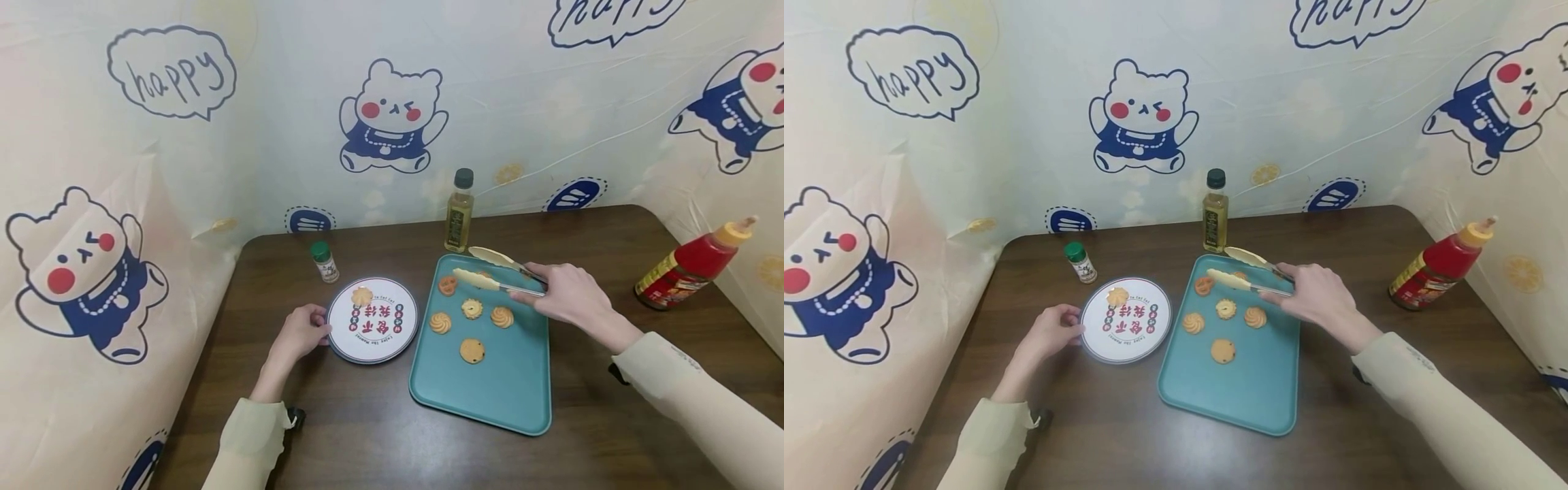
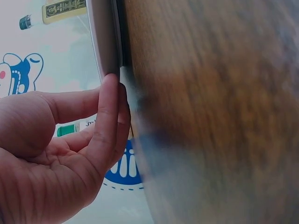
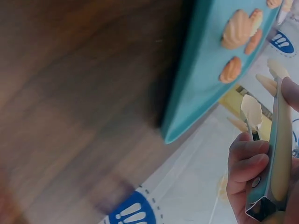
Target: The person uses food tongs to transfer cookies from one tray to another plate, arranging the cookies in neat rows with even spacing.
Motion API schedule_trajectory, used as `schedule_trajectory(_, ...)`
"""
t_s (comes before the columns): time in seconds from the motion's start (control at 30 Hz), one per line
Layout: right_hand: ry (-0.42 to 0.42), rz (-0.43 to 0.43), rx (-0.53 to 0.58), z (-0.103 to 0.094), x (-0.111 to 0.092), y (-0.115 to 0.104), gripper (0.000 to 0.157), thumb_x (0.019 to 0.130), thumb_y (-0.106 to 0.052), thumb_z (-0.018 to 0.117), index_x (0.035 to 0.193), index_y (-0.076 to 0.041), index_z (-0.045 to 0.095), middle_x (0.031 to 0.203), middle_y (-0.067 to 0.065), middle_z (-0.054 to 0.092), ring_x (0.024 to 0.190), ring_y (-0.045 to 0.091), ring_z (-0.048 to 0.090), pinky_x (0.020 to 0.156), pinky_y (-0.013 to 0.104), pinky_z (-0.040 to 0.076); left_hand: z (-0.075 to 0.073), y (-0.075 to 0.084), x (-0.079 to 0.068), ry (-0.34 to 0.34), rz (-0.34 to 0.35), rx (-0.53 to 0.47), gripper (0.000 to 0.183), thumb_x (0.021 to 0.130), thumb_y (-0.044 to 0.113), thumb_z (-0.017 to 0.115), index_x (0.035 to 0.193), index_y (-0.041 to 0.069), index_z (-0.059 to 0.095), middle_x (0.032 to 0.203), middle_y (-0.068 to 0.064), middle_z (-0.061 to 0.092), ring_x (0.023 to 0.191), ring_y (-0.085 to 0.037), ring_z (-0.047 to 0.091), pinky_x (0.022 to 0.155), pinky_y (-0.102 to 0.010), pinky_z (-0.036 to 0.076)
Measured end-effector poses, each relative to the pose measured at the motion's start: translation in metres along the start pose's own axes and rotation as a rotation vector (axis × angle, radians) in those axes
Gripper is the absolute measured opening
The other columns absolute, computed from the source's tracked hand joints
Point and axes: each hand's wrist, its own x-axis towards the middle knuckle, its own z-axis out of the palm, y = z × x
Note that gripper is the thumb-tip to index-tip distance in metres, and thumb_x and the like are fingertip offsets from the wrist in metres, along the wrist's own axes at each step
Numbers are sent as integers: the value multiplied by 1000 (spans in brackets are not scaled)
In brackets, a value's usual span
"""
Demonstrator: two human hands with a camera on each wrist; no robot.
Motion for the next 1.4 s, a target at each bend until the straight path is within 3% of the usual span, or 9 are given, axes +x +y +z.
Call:
schedule_trajectory(0.1,2,4,-9,-1,-7,7,92,84,-74,58,140,-1,55,109,25,69,68,23,57,52,35,48,0,1,-1,-6,2,-2,42,94,5,67,131,-8,52,104,-19,58,74,-18,67,69,-30,60)
schedule_trajectory(0.2,-6,14,-12,-1,-12,12,94,84,-75,57,140,0,54,93,19,70,63,21,54,47,33,40,0,1,0,-9,3,-2,42,94,5,67,131,-8,53,103,-19,58,74,-19,67,69,-30,60)
schedule_trajectory(0.3,-10,21,-12,1,-16,16,92,84,-74,58,140,0,55,90,18,69,56,20,49,43,33,33,0,1,0,-12,2,1,41,94,5,67,131,-8,52,104,-19,58,75,-19,67,69,-30,60)
schedule_trajectory(0.47,-13,35,-14,4,-19,20,88,85,-73,59,139,-3,57,115,25,67,52,19,46,41,33,30,-1,1,-1,-10,-1,0,41,94,4,66,131,-8,52,104,-19,58,76,-20,67,70,-31,60)
schedule_trajectory(0.7,-48,34,-18,6,-19,25,89,85,-73,58,138,-1,57,119,30,64,55,19,49,41,33,31,-1,2,-2,-9,8,6,41,94,3,66,131,-9,52,103,-19,58,74,-18,67,70,-31,60)
schedule_trajectory(1.0,-58,30,-15,7,-20,26,85,86,-68,62,138,0,57,95,19,70,52,18,45,42,33,32,-1,2,-2,-9,5,3,41,95,3,66,131,-9,52,103,-19,58,74,-18,67,71,-32,60)
schedule_trajectory(1.2,-45,25,-10,8,-20,26,81,87,-66,63,136,-1,60,90,19,69,52,18,45,41,33,32,-1,2,-2,-9,3,-4,41,95,3,66,132,-9,52,104,-20,58,75,-18,67,70,-31,60)
schedule_trajectory(1.4,-55,28,-5,9,-21,25,79,88,-63,64,137,-1,59,61,1,51,49,18,42,42,33,32,-1,2,-2,-9,5,-1,41,95,4,66,132,-9,52,103,-19,58,74,-18,67,70,-30,60)
